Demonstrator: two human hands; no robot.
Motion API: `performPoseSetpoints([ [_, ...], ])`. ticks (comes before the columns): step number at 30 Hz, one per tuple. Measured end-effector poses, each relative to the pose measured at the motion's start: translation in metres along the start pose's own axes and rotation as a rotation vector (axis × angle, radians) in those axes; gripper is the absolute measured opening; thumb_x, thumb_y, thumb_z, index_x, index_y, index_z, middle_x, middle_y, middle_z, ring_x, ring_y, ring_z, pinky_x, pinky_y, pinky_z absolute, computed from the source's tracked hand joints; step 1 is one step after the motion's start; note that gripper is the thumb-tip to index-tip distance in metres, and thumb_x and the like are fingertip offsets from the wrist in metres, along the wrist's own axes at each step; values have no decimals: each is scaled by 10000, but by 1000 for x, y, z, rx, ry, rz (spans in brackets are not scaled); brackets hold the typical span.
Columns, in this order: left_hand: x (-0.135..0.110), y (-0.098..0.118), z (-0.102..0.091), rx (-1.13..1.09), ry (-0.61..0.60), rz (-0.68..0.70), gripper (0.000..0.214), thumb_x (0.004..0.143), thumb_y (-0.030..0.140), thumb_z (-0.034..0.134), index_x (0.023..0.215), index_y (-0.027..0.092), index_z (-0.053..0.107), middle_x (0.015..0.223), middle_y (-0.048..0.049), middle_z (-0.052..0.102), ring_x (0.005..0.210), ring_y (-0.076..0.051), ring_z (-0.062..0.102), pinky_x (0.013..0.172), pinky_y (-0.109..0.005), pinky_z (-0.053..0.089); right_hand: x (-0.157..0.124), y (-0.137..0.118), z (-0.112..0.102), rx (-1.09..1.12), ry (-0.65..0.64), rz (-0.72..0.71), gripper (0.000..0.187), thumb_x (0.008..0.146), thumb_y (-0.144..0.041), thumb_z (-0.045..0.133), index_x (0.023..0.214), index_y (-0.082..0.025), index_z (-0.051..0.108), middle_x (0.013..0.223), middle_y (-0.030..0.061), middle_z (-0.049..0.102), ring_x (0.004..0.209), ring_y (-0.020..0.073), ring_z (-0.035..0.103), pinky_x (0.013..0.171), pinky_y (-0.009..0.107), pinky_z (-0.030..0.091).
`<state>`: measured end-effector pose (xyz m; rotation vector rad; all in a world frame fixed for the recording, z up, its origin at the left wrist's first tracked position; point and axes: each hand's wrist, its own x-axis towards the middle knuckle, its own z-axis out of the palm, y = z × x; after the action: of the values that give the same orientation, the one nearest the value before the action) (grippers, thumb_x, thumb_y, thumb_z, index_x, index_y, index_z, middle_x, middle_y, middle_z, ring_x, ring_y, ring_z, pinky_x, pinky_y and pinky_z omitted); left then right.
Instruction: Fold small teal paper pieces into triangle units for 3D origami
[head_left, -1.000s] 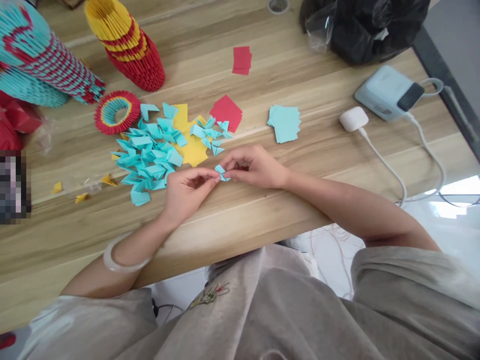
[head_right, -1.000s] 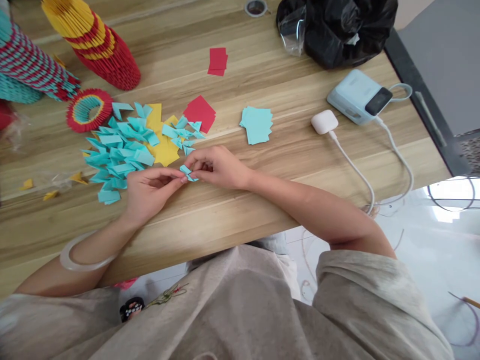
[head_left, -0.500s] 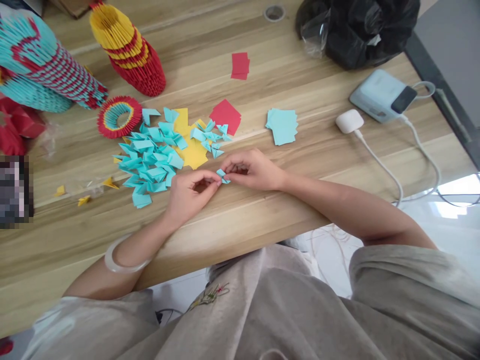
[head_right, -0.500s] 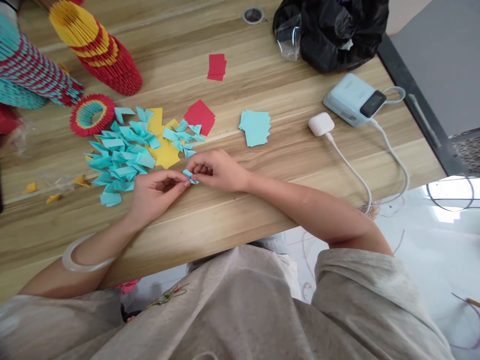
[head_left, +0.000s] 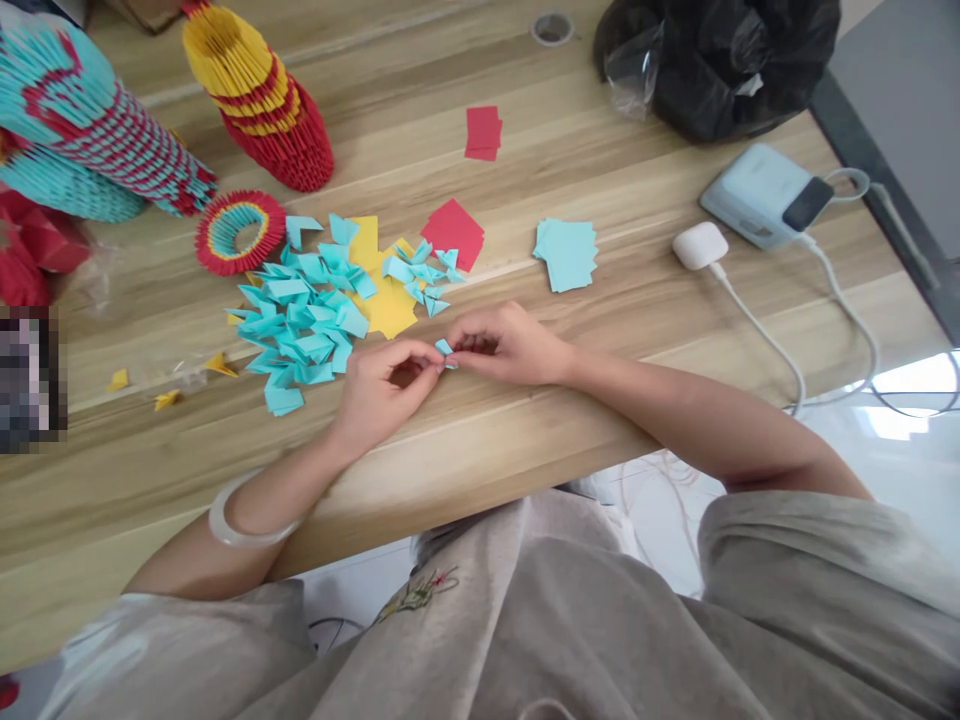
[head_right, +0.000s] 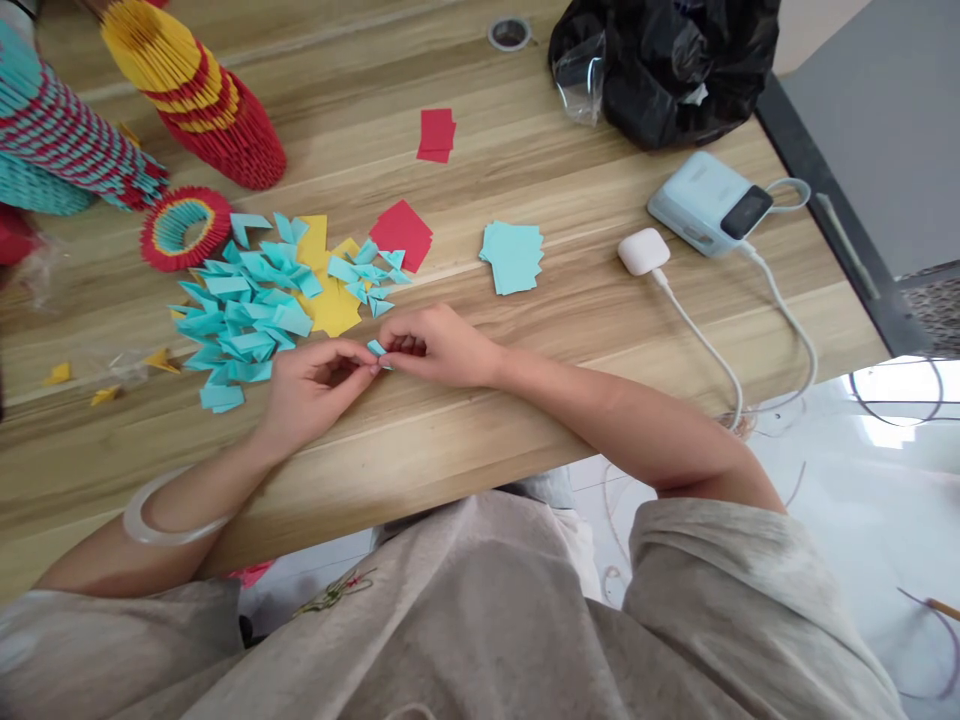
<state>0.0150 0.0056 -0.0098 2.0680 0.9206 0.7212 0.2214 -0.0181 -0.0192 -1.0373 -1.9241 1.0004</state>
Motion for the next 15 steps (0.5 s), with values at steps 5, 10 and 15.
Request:
performPoseSetpoints([
  [5, 2, 2, 0, 30, -35, 20, 60, 816, 233, 660, 819, 180, 687, 734, 0, 701, 605, -90, 605, 563, -178, 480, 0, 2, 0, -16, -22, -13, 170, 880, -248, 565, 806, -106, 621, 713, -14, 591, 637, 39, 477, 629, 168, 333],
  [10, 1, 1, 0, 38, -49, 16, 56, 823, 231, 666, 810, 176, 669, 730, 1, 690, 590, -82, 592, 534, -168, 463, 0, 1, -1, -7, -32, -9, 159, 876, -235, 563, 818, -104, 630, 711, -12, 594, 623, 37, 469, 621, 160, 335],
  [15, 2, 1, -1, 54, -68, 33, 45, 829, 221, 658, 807, 181, 659, 728, 9, 680, 587, -79, 581, 546, -171, 463, -1, 1, -1, -9, -40, -7, 156, 872, -236, 569, 824, -102, 632, 704, -15, 591, 617, 34, 466, 623, 162, 338],
])
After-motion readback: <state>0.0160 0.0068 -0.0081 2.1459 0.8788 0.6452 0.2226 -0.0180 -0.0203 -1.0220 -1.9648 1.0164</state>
